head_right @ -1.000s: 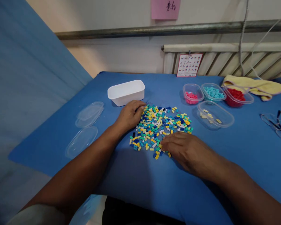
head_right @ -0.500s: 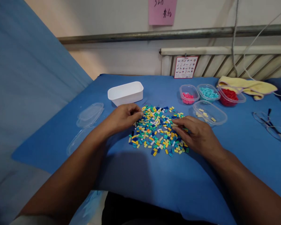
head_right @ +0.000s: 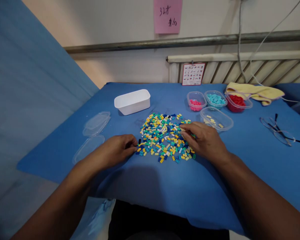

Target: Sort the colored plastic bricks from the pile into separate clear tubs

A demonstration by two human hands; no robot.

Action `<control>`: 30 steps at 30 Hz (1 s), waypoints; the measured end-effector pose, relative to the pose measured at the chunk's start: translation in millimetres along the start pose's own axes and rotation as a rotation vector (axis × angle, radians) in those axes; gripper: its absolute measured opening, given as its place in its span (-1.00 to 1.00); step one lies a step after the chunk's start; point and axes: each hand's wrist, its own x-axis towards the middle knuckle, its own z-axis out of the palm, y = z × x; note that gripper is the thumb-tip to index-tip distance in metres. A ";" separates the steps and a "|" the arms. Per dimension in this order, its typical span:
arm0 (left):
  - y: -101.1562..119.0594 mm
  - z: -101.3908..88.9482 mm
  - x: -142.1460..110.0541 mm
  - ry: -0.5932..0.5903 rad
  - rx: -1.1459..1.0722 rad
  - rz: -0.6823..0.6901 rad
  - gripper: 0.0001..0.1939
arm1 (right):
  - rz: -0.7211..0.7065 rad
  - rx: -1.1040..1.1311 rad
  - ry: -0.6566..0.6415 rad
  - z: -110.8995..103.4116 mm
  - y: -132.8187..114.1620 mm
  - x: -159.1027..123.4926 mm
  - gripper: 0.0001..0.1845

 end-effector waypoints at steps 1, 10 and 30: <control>0.8 -0.9 -1.0 0.002 0.008 -0.003 -0.86 | -0.001 0.000 0.002 -0.1 0.6 0.4 -0.75; 27.3 -4.9 43.4 0.147 -0.533 0.103 -0.81 | 0.101 0.133 0.041 4.7 2.3 2.9 -0.76; 69.4 61.9 84.5 0.020 -1.261 0.053 -0.72 | 0.613 0.842 0.108 32.5 -36.6 7.0 -0.77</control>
